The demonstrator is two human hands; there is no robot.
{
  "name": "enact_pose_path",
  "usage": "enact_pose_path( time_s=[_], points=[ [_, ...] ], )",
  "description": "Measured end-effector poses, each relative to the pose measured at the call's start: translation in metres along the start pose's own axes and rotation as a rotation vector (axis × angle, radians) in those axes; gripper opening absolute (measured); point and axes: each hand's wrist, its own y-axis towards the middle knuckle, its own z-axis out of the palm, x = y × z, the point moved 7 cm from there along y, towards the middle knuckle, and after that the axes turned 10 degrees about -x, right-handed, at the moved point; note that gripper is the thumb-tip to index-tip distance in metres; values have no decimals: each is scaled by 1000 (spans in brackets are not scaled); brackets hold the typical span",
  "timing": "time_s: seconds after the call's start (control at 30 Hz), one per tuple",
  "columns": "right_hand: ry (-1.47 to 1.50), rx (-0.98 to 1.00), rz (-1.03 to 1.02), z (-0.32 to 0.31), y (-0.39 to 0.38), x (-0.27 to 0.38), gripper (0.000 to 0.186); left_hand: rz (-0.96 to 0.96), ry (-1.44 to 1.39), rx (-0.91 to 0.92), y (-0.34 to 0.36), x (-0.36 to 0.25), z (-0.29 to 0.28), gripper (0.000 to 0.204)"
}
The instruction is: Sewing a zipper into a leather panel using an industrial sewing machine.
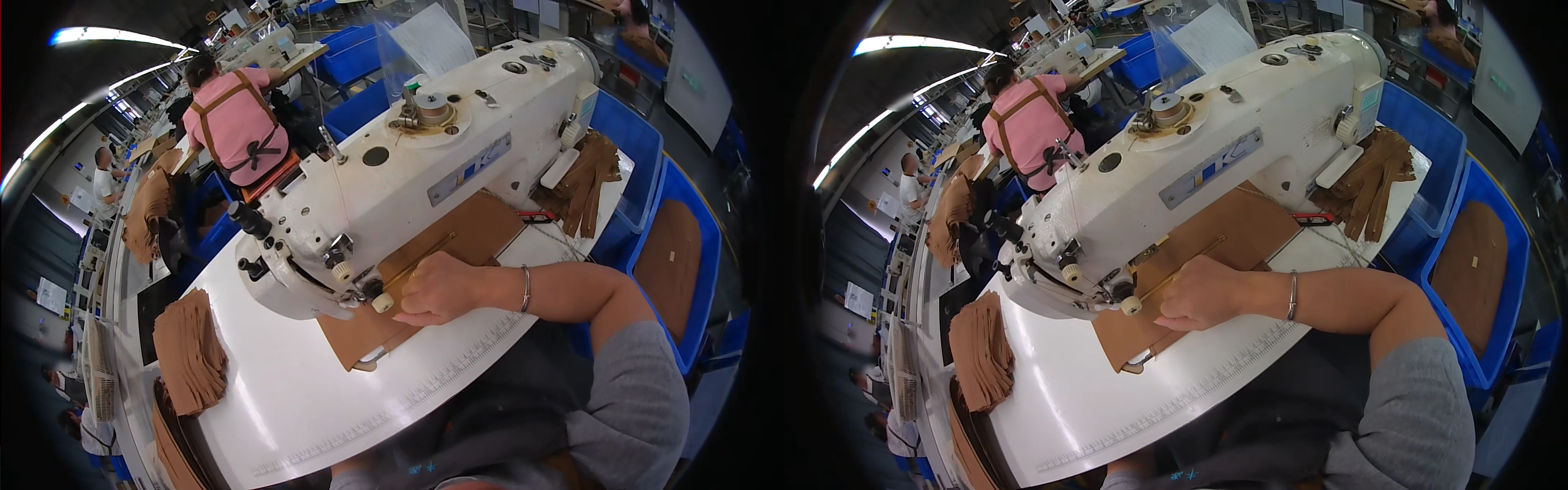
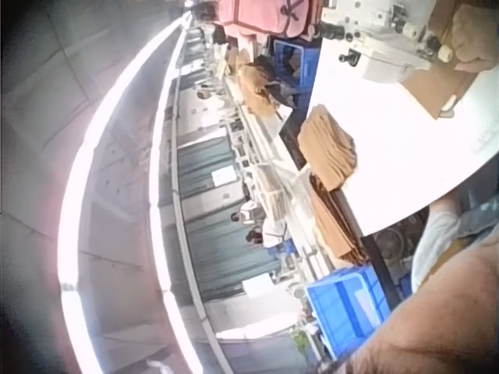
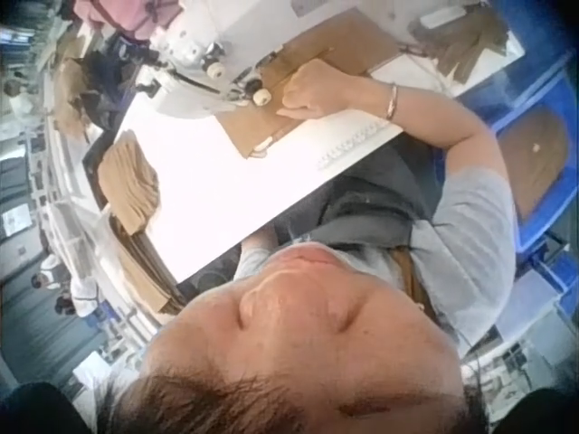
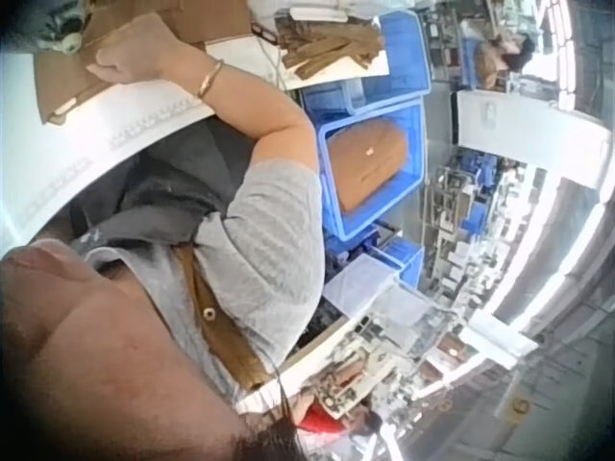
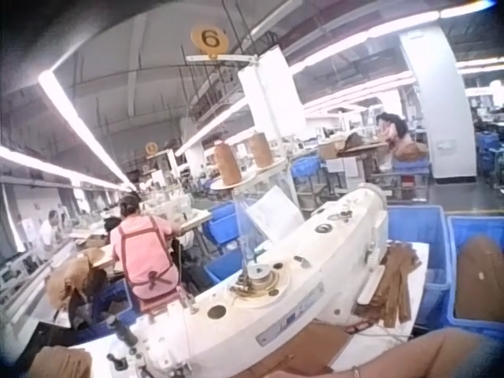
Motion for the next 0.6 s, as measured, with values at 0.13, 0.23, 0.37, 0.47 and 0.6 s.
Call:
enact_pose_path(
  time_s=[0.13,0.23,0.37,0.47,0.6],
  points=[
    [4,41,44,2,0,-4,46,-3,29,-12,3,3,0,40],
    [2,25,39,1,0,-3,44,7,43,-29,6,0,-6,41],
    [42,-21,36,0,1,-3,45,28,52,-51,6,-7,-13,43],
    [51,-23,27,0,2,-1,44,76,66,-92,-2,-16,-18,44],
    [41,-38,5,-2,2,1,43,-122,-34,90,6,-6,-4,46]
  ],
)
